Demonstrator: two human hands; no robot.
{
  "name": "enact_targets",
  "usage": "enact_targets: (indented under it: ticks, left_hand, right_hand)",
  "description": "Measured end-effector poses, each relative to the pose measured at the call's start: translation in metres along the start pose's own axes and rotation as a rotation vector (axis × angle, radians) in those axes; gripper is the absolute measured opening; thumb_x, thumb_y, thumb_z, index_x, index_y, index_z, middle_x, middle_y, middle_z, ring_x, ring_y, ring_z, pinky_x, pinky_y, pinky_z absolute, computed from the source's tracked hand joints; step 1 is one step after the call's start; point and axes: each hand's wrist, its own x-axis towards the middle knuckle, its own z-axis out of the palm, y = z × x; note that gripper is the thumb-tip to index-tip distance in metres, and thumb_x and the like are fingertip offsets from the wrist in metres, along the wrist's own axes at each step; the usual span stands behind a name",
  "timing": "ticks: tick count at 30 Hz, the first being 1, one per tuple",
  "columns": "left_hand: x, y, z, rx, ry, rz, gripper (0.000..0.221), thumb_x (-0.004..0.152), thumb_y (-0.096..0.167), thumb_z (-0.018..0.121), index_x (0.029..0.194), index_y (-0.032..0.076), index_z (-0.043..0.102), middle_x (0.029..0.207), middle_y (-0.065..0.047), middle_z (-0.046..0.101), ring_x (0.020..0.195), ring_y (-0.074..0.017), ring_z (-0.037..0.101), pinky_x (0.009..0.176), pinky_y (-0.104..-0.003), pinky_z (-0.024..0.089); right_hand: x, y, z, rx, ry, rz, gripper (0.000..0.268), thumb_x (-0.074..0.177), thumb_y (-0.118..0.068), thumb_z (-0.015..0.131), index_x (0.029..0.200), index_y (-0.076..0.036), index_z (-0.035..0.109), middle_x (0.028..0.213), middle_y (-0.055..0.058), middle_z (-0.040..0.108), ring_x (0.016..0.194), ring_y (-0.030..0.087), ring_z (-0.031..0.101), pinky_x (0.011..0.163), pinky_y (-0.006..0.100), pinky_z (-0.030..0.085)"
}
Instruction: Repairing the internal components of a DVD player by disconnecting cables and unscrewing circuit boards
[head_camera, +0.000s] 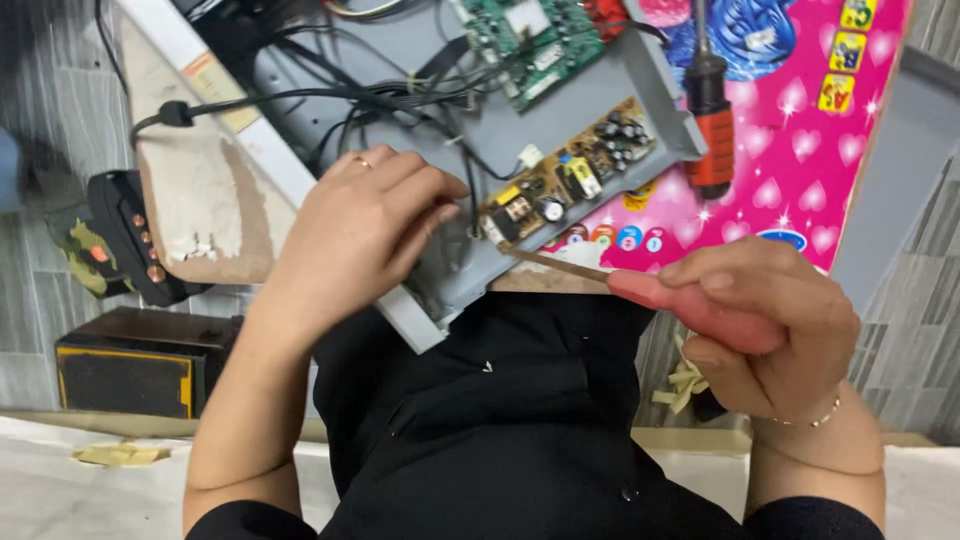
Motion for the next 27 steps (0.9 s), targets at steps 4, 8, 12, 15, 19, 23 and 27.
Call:
enact_targets:
  ticks: [4,8,12,15,19,23,27]
  left_hand:
    - [-0.007,-0.003,0.005,0.014,0.137,0.008,0.006,0.098,0.011,0.069,0.102,0.006,0.069,0.094,-0.006,0.064,0.086,-0.0235,0.057,0.081,-0.035,0.044]
    - [-0.006,-0.003,0.012,0.130,0.185,-0.001,0.007,0.100,0.016,0.070,0.104,0.010,0.069,0.096,-0.003,0.064,0.086,-0.0210,0.058,0.079,-0.033,0.044]
    - [-0.007,-0.004,0.012,0.131,0.190,0.004,0.007,0.099,0.016,0.070,0.103,0.010,0.068,0.095,-0.003,0.064,0.085,-0.0208,0.058,0.078,-0.032,0.043]
    - [-0.008,-0.004,0.013,0.122,0.195,0.006,0.008,0.099,0.015,0.070,0.102,0.009,0.068,0.095,-0.003,0.064,0.084,-0.0207,0.057,0.077,-0.032,0.043]
    - [-0.008,-0.003,0.014,0.163,0.202,-0.005,0.007,0.100,0.016,0.070,0.102,0.010,0.067,0.094,-0.003,0.063,0.083,-0.0205,0.058,0.077,-0.032,0.045]
    - [-0.007,-0.003,0.016,0.193,0.199,-0.019,0.008,0.101,0.018,0.069,0.102,0.010,0.067,0.093,-0.003,0.061,0.082,-0.0207,0.058,0.077,-0.033,0.045]
    - [-0.007,-0.003,0.016,0.205,0.194,-0.022,0.008,0.101,0.019,0.069,0.102,0.011,0.068,0.092,-0.002,0.061,0.082,-0.0204,0.058,0.075,-0.033,0.044]
  right_hand:
    - [0.005,-0.009,0.000,-0.076,-0.046,0.076,0.040,0.084,-0.019,0.074,0.114,-0.004,0.051,0.112,0.019,0.070,0.100,0.026,0.072,0.092,0.035,0.061]
    - [0.010,-0.021,-0.004,-0.170,-0.126,0.159,0.035,0.069,-0.011,0.079,0.097,-0.001,0.062,0.100,0.017,0.074,0.091,0.026,0.072,0.085,0.034,0.058]
    - [0.012,-0.028,-0.005,-0.285,-0.192,0.043,0.038,0.072,-0.018,0.083,0.101,-0.004,0.063,0.106,0.014,0.073,0.091,0.024,0.073,0.082,0.034,0.059]
    - [0.011,-0.031,-0.003,-0.250,-0.173,0.100,0.039,0.070,-0.010,0.081,0.102,-0.001,0.060,0.106,0.017,0.072,0.092,0.026,0.074,0.082,0.032,0.060]
    - [0.011,-0.024,0.000,-0.202,-0.100,0.105,0.037,0.077,-0.012,0.074,0.105,0.004,0.056,0.104,0.022,0.071,0.093,0.029,0.071,0.086,0.037,0.058]
    - [0.017,-0.024,0.001,-0.180,-0.080,0.136,0.026,0.075,-0.007,0.072,0.093,0.006,0.059,0.102,0.024,0.071,0.088,0.029,0.070,0.083,0.036,0.057]
    - [0.011,-0.024,0.002,-0.177,-0.053,0.165,0.027,0.077,-0.008,0.073,0.095,0.005,0.056,0.105,0.023,0.069,0.093,0.029,0.069,0.086,0.036,0.057]
